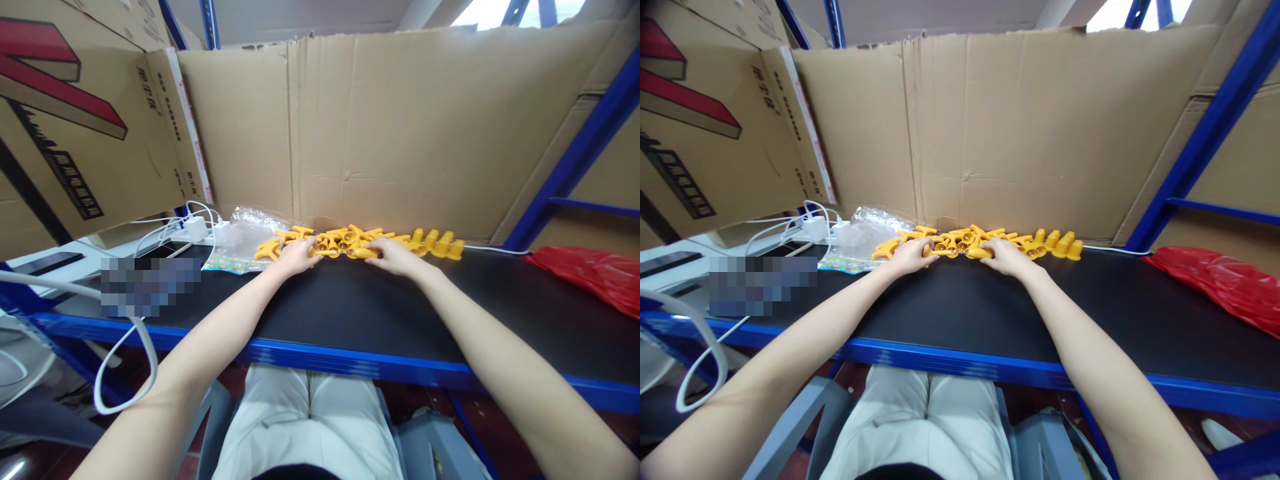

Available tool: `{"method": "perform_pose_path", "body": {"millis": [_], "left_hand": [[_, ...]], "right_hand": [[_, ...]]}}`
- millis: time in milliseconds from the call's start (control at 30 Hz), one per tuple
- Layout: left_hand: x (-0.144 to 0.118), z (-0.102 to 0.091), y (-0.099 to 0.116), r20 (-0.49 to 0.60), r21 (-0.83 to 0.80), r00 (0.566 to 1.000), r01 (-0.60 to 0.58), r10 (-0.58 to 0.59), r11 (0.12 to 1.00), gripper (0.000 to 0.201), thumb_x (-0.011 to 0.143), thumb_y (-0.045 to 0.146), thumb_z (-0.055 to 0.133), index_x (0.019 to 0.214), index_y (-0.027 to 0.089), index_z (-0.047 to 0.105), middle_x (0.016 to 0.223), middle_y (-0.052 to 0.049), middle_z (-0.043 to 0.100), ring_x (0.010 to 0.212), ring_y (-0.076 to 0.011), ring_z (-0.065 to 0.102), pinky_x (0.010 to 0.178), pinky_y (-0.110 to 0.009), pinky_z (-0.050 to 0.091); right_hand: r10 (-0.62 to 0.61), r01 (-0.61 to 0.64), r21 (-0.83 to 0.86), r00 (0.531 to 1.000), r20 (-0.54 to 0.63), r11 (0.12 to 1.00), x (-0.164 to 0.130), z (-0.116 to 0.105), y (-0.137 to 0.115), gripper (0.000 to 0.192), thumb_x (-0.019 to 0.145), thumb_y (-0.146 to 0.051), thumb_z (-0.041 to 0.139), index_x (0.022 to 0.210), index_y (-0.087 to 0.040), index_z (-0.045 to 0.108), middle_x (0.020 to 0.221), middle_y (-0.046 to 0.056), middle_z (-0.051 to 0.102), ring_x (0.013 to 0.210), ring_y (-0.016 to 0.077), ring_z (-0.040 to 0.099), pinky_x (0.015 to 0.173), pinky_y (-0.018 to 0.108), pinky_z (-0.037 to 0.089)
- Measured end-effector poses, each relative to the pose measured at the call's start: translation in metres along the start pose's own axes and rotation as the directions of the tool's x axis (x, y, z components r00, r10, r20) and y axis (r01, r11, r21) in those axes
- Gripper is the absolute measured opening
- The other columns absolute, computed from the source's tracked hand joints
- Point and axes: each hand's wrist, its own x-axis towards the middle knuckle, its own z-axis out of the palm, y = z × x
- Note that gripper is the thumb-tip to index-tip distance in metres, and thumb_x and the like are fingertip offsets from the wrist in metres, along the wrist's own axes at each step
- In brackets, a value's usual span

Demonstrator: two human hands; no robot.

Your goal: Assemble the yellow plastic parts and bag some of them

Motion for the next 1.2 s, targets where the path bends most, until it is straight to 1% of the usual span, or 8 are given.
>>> {"method": "perform_pose_path", "body": {"millis": [233,433,533,667,833,933,1033,1200], "left_hand": [[-0.003,-0.006,0.008,-0.063,-0.037,0.995,-0.077,0.075,0.996,0.028,0.078,0.044,0.053,0.091,0.02,0.059,0.085,-0.005,0.066,0.077,-0.0197,0.06,0.064,-0.027,0.041],[-0.004,-0.007,0.01,-0.067,-0.077,0.997,-0.043,0.038,0.996,0.027,0.076,0.044,0.054,0.084,0.02,0.062,0.074,-0.003,0.064,0.07,-0.0179,0.059,0.061,-0.026,0.04],[-0.003,-0.006,0.01,-0.081,-0.081,0.996,-0.036,0.029,0.996,0.027,0.076,0.044,0.054,0.083,0.02,0.062,0.072,-0.002,0.064,0.068,-0.0176,0.059,0.059,-0.025,0.039],[-0.003,-0.007,0.011,-0.091,-0.063,0.995,-0.052,0.046,0.997,0.026,0.075,0.042,0.056,0.091,0.021,0.062,0.079,-0.002,0.066,0.073,-0.0185,0.06,0.063,-0.026,0.041],[-0.004,-0.008,0.014,-0.064,-0.075,0.996,-0.062,0.057,0.995,0.028,0.075,0.041,0.056,0.095,0.021,0.062,0.081,-0.002,0.066,0.075,-0.0181,0.06,0.066,-0.026,0.043],[-0.004,-0.008,0.012,-0.067,-0.085,0.997,-0.053,0.048,0.995,0.028,0.076,0.042,0.055,0.093,0.021,0.062,0.08,-0.003,0.066,0.073,-0.0182,0.06,0.065,-0.026,0.042],[-0.003,-0.006,0.008,-0.082,-0.079,0.995,-0.061,0.055,0.995,0.028,0.076,0.043,0.055,0.092,0.021,0.062,0.078,-0.003,0.065,0.072,-0.0181,0.059,0.063,-0.026,0.041],[-0.001,-0.006,0.004,-0.115,-0.06,0.986,-0.132,0.124,0.989,0.029,0.077,0.042,0.055,0.095,0.02,0.061,0.081,-0.003,0.065,0.076,-0.0176,0.059,0.068,-0.027,0.041]], "right_hand": [[-0.143,0.149,0.065,0.986,-0.08,0.987,0.002,0.009,-0.018,0.033,0.082,-0.026,0.055,0.112,-0.015,0.063,0.106,0.013,0.061,0.1,0.024,0.058,0.089,0.039,0.044],[-0.106,0.116,0.083,0.987,-0.121,0.99,0.002,0.012,-0.02,0.034,0.083,-0.026,0.053,0.114,-0.014,0.062,0.103,0.014,0.059,0.091,0.0223,0.059,0.085,0.039,0.046],[-0.061,0.081,0.157,0.99,-0.131,0.984,0.003,0.014,-0.021,0.032,0.082,-0.027,0.055,0.111,-0.016,0.063,0.101,0.012,0.062,0.089,0.0217,0.06,0.083,0.039,0.047],[-0.059,0.082,0.239,0.993,-0.101,0.968,0.003,0.018,-0.021,0.028,0.082,-0.027,0.055,0.107,-0.016,0.063,0.102,0.011,0.064,0.092,0.0219,0.061,0.085,0.039,0.046],[-0.119,0.144,0.166,0.982,-0.147,0.976,0.003,0.016,-0.02,0.037,0.08,-0.024,0.056,0.116,-0.016,0.054,0.114,0.014,0.058,0.106,0.0258,0.055,0.092,0.045,0.043],[-0.075,0.106,0.25,0.988,-0.133,0.962,0.002,0.011,-0.019,0.04,0.077,-0.024,0.058,0.116,-0.018,0.05,0.114,0.014,0.057,0.102,0.0247,0.058,0.088,0.043,0.046],[0.007,0.021,0.425,0.998,-0.064,0.905,0.001,0.008,-0.017,0.038,0.075,-0.028,0.061,0.111,-0.018,0.051,0.107,0.011,0.06,0.09,0.021,0.062,0.081,0.039,0.05],[0.095,-0.156,0.68,0.987,0.127,0.716,-0.001,0.009,-0.018,0.038,0.077,-0.047,0.059,0.097,-0.015,0.058,0.09,0.01,0.065,0.071,0.0182,0.066,0.074,0.036,0.053]]}}
